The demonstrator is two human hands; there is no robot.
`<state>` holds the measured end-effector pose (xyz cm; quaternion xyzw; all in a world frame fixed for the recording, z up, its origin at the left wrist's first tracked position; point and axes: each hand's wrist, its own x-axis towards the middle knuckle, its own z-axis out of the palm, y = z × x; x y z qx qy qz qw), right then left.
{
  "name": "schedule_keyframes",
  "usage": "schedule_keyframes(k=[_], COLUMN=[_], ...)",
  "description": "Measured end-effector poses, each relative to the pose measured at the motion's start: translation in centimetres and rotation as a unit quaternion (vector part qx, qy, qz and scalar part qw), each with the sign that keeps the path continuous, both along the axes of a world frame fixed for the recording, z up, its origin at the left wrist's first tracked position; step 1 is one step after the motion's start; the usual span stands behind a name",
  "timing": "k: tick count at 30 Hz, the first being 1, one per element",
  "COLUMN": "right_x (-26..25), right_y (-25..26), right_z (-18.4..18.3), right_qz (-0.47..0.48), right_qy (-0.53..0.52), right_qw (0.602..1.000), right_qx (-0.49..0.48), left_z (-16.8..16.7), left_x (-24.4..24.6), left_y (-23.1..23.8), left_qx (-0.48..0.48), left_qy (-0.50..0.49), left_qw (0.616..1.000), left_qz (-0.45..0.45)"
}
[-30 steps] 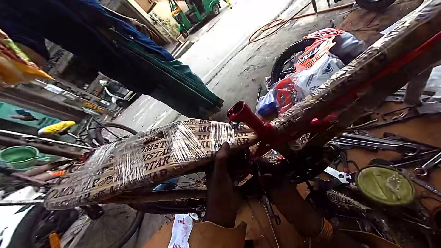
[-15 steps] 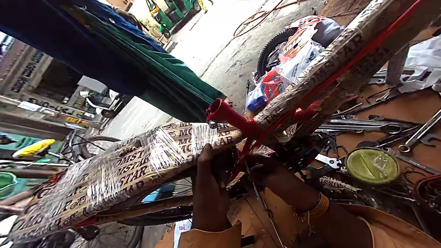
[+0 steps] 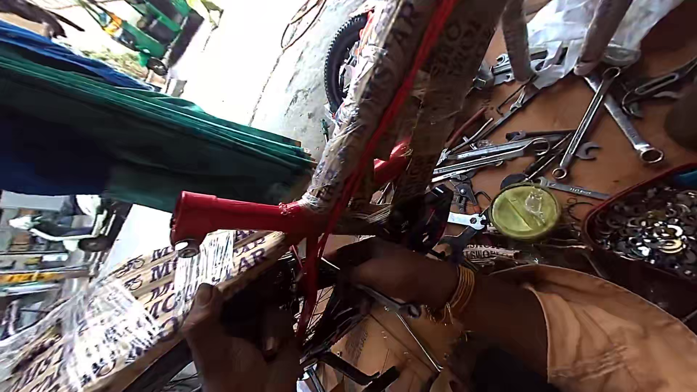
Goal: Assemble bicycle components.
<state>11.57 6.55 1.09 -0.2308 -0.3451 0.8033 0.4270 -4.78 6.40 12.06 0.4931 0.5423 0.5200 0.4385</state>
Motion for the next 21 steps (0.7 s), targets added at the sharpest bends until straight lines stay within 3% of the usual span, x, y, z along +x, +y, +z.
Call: schedule_keyframes(k=[9, 14, 18, 21], right_x=[-5.8, -2.9, 1.1, 1.0], right_y=[-2.8, -1.1, 2.9, 1.6], right_z=[-0.8, 0.1, 0.1, 0.8], right_qz=[-0.122, -0.055, 0.067, 0.001], right_qy=[0.003, 0.062, 0.072, -0.038], right_qw=[0.992, 0.996, 0.995, 0.998], right_qx=[0.006, -0.028, 0.017, 0.044], left_z=[-0.1, 0.1, 0.0, 0.0], left_x=[0.1, 0.3, 0.0, 0.0], left_y=[-0.2, -0.4, -0.4, -0.2], left_qx=[-0.014, -0.010, -0.008, -0.005], left_qy=[-0.018, -0.006, -0.009, -0.014], left_qw=[1.000, 1.000, 0.999, 0.999], left_qz=[-0.001, -0.011, -0.034, -0.031])
